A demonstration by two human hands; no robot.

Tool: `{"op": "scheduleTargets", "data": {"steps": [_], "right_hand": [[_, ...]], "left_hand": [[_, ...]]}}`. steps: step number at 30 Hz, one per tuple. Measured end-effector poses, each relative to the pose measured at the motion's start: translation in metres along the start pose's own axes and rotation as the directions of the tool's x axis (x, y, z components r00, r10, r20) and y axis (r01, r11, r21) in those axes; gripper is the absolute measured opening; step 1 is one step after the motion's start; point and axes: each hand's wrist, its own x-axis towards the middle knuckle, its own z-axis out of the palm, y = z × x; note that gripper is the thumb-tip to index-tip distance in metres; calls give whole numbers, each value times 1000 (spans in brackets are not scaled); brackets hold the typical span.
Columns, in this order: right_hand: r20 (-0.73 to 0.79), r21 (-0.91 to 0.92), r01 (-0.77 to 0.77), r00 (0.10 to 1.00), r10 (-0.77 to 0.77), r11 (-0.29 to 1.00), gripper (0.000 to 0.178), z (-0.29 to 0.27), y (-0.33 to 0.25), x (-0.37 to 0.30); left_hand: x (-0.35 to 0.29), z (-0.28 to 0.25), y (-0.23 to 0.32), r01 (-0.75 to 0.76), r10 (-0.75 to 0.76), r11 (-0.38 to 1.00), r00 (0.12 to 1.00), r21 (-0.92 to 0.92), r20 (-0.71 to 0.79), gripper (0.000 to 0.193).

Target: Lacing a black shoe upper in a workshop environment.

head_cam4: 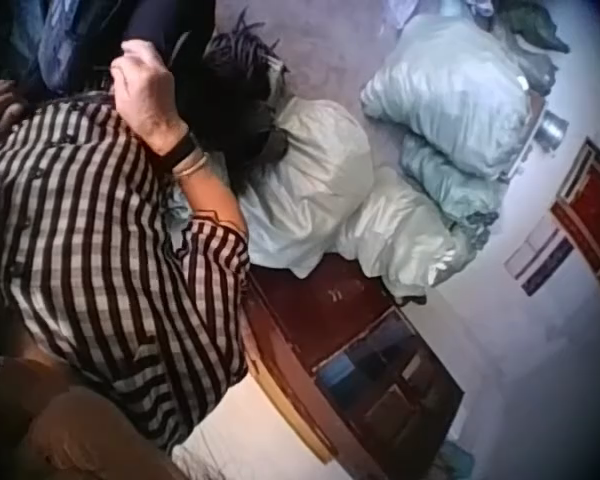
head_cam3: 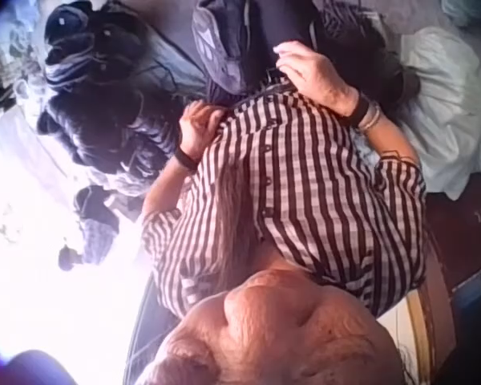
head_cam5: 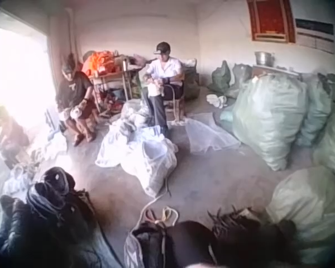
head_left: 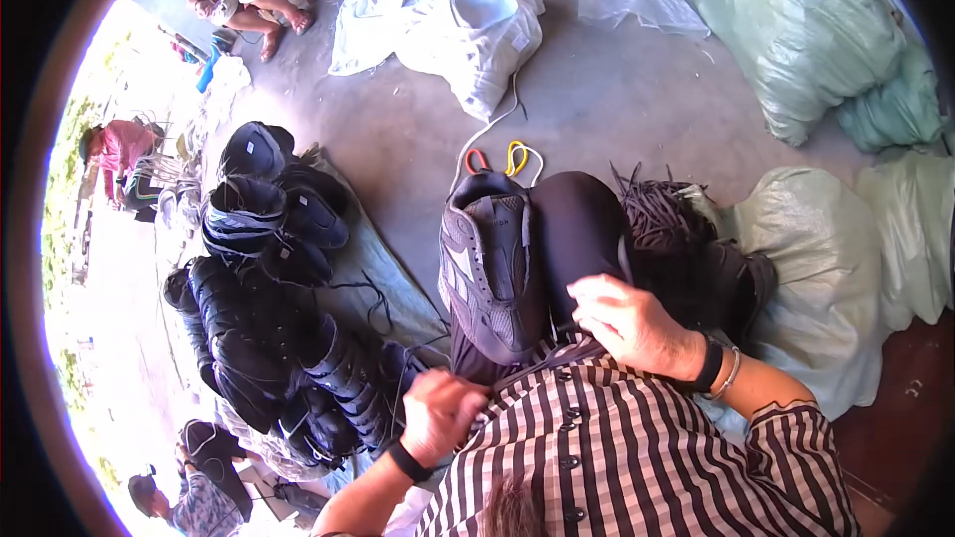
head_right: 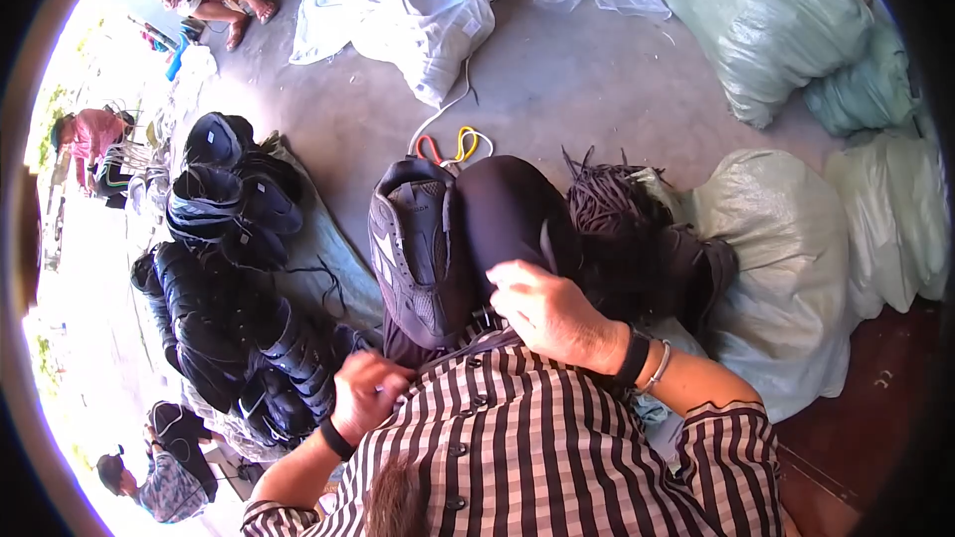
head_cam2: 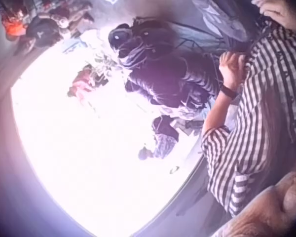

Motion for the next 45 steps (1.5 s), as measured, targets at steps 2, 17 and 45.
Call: {"op": "scheduleTargets", "data": {"steps": [2,17,45], "right_hand": [[-17,108,-59,998,61,992,9,-4,-12,19],[53,40,-100,994,98,994,12,25,13,64],[345,444,-515,853,391,733,8,35,14,74]], "left_hand": [[20,-11,-2,-22,39,994,986,111,-161,9],[105,22,-19,399,-450,707,891,-584,63,40],[100,27,-35,337,-377,632,921,-698,103,39]]}}
